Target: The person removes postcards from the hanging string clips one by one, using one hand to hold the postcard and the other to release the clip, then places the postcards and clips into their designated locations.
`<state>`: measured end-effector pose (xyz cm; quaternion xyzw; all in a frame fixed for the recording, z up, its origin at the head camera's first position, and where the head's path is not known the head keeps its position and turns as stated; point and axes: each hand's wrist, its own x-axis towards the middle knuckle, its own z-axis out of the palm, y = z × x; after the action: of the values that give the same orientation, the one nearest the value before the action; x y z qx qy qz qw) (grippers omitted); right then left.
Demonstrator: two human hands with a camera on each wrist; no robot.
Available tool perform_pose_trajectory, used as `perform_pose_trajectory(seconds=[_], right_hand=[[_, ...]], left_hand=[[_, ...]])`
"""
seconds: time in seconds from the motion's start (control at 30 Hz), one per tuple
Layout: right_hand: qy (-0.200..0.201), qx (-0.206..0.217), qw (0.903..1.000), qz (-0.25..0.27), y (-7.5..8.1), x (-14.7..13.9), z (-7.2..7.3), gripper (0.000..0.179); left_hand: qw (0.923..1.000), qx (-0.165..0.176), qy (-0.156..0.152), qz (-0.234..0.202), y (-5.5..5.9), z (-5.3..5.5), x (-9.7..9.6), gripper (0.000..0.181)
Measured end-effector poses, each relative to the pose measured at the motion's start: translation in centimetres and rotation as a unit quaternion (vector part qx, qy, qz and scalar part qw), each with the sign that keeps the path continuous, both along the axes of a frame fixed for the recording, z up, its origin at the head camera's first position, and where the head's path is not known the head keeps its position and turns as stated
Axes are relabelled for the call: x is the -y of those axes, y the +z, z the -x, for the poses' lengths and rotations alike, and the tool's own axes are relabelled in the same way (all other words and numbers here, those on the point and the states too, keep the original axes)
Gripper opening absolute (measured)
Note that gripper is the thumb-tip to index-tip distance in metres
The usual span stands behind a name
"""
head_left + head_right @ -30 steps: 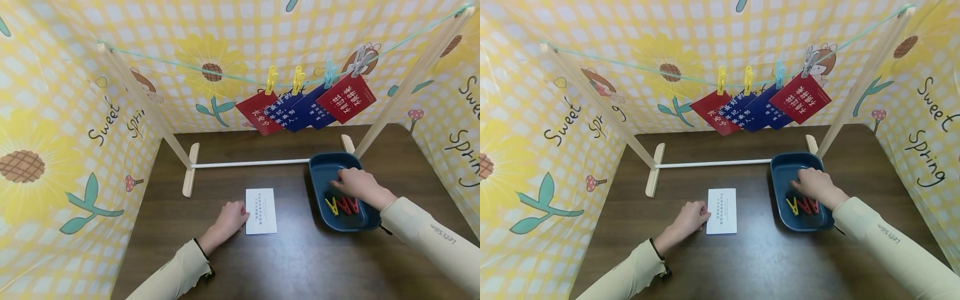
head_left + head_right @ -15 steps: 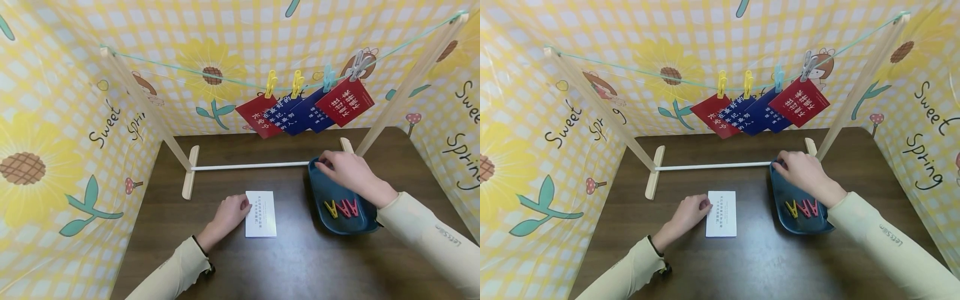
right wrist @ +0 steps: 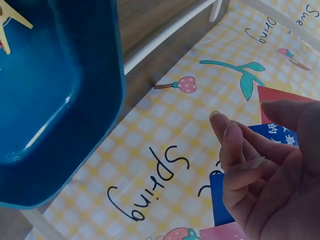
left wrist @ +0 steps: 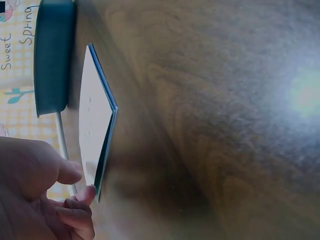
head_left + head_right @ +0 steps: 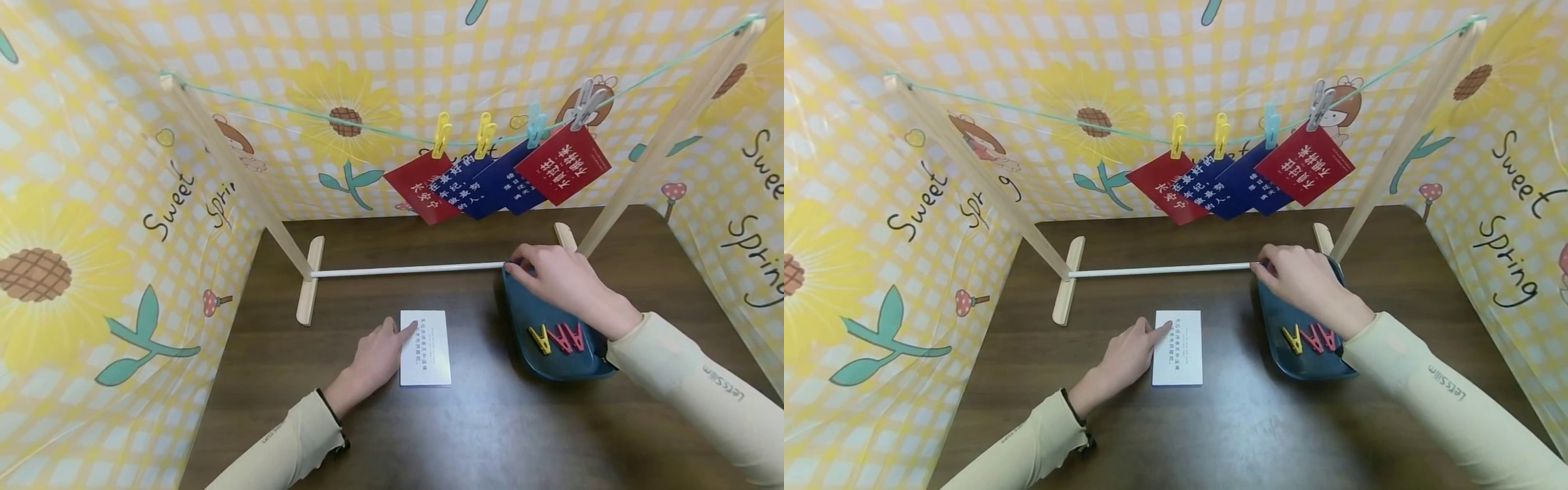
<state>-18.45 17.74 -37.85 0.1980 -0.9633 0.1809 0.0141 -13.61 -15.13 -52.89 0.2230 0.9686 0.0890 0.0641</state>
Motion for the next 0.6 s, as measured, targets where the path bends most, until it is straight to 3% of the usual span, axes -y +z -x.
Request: perform_pose_trajectory(seconds=[0.3,0.47,0.6], right_hand=[[0.001,0.017,0.9999,-0.001,-0.6,-0.2,0.4,0.027],[0.006,0.017,0.9998,0.008,-0.6,-0.3,0.6,0.025],[0.019,-0.010,0.9995,0.023,0.9,0.0,1.0,0.023]], left_hand=[[0.9992,0.016,0.004,0.035,-0.3,0.0,0.4,0.049],[0.9987,0.007,0.032,-0.038,-0.4,0.2,0.6,0.044],[0.9888,-0.023,0.057,-0.136,0.3,1.0,0.7,0.029]])
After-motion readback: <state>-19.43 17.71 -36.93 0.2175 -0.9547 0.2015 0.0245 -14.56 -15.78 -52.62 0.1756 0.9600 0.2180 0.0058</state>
